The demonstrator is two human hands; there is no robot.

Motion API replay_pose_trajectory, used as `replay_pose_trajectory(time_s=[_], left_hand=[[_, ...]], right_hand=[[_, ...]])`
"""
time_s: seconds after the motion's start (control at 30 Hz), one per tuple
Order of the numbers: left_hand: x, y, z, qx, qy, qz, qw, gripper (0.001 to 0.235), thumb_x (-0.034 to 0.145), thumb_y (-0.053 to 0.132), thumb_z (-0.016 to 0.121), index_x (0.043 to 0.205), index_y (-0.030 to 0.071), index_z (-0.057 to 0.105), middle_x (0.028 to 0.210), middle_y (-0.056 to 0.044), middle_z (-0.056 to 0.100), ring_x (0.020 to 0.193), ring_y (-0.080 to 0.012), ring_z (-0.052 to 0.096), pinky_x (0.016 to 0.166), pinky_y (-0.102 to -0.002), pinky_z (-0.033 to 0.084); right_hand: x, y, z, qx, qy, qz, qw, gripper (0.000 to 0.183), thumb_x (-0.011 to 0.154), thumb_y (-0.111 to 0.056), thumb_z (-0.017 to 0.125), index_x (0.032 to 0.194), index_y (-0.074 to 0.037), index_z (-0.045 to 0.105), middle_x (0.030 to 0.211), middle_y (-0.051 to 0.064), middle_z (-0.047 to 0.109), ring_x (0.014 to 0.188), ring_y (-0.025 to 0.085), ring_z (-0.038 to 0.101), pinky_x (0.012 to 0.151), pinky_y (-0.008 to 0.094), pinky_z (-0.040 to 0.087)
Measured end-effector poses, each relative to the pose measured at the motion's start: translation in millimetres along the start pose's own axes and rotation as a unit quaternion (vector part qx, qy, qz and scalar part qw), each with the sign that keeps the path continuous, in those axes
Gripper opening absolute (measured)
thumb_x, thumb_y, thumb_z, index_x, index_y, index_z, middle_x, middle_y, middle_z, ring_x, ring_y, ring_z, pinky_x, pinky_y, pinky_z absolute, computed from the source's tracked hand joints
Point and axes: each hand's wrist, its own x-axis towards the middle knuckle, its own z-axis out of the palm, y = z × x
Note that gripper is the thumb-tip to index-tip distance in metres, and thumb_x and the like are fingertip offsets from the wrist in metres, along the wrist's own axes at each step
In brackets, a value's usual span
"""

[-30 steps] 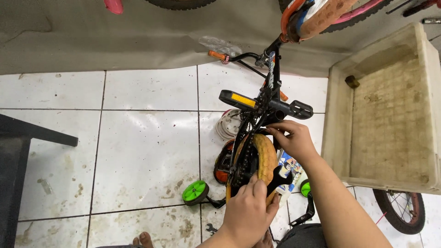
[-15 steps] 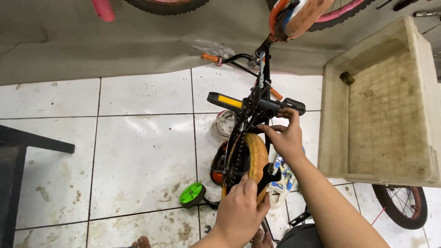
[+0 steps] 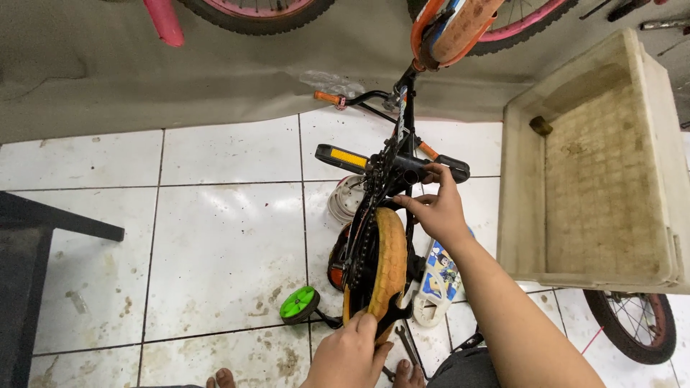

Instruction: The person is sitting on the floor repairing a bicycle that is upside down. They use their hands to manipulate the chain and rear wheel, and use a wrench to tighten bolts on the wheel axle.

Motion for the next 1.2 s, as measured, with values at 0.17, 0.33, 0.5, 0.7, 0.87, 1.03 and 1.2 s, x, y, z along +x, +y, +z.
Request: replay_pose_trajectory(time_s=[0.17,0.33,0.5,0.7,0.87,1.03,1.2], left_hand=[[7,24,-50,0.024,0.02,-0.028,0.999,0.048,0.097,0.041,0.068,0.102,-0.006,0.06,0.098,-0.029,0.063,0.078,-0.0412,0.068,0.068,-0.046,0.06],[38,46,-76,0.006,0.109,-0.044,0.993,0.075,0.094,0.053,0.067,0.126,-0.015,0.057,0.128,-0.035,0.061,0.116,-0.0444,0.064,0.093,-0.047,0.056],[69,65,-86,-0.052,0.148,-0.118,0.981,0.048,0.083,0.051,0.079,0.085,0.007,0.062,0.067,-0.007,0.065,0.055,-0.024,0.065,0.054,-0.036,0.054],[72,69,-78,-0.079,0.145,-0.106,0.981,0.027,0.084,0.027,0.071,0.097,0.006,0.062,0.077,-0.009,0.07,0.065,-0.0288,0.071,0.062,-0.041,0.057],[73,65,-71,-0.071,0.172,-0.101,0.977,0.028,0.081,0.029,0.073,0.099,0.009,0.064,0.075,-0.009,0.074,0.062,-0.0295,0.072,0.058,-0.041,0.057],[72,67,-69,-0.078,0.184,-0.112,0.973,0.031,0.08,0.03,0.073,0.102,0.01,0.066,0.076,-0.009,0.076,0.061,-0.0308,0.073,0.056,-0.041,0.057],[72,56,-58,-0.045,0.192,-0.076,0.977,0.05,0.079,0.027,0.074,0.119,0.0,0.061,0.085,-0.015,0.076,0.065,-0.0313,0.076,0.057,-0.039,0.06]], right_hand=[[2,3,-1,-0.031,-0.008,-0.037,0.999,0.077,0.076,-0.01,0.086,0.139,0.0,0.041,0.121,0.022,0.05,0.09,0.026,0.067,0.077,0.034,0.065],[4,12,0,-0.012,-0.015,-0.082,0.996,0.077,0.076,-0.008,0.085,0.137,0.003,0.041,0.124,0.022,0.05,0.108,0.028,0.062,0.081,0.036,0.065],[6,20,4,-0.059,-0.009,-0.091,0.994,0.093,0.067,-0.011,0.093,0.143,-0.002,0.039,0.13,0.019,0.042,0.119,0.028,0.054,0.086,0.036,0.065],[-1,3,2,-0.222,-0.005,-0.117,0.968,0.097,0.069,-0.012,0.091,0.151,-0.015,0.039,0.135,0.016,0.042,0.112,0.028,0.059,0.095,0.037,0.056],[-4,11,14,-0.265,0.053,-0.162,0.949,0.108,0.064,-0.012,0.092,0.156,-0.02,0.035,0.153,0.023,0.026,0.134,0.043,0.043,0.108,0.048,0.044],[-4,15,24,-0.282,0.058,-0.16,0.944,0.109,0.07,-0.015,0.089,0.16,-0.022,0.027,0.162,0.029,0.025,0.114,0.045,0.064,0.089,0.049,0.057],[-1,14,28,-0.258,0.036,-0.106,0.96,0.1,0.072,-0.007,0.079,0.157,-0.015,0.027,0.163,0.026,0.028,0.107,0.048,0.066,0.087,0.051,0.057]])
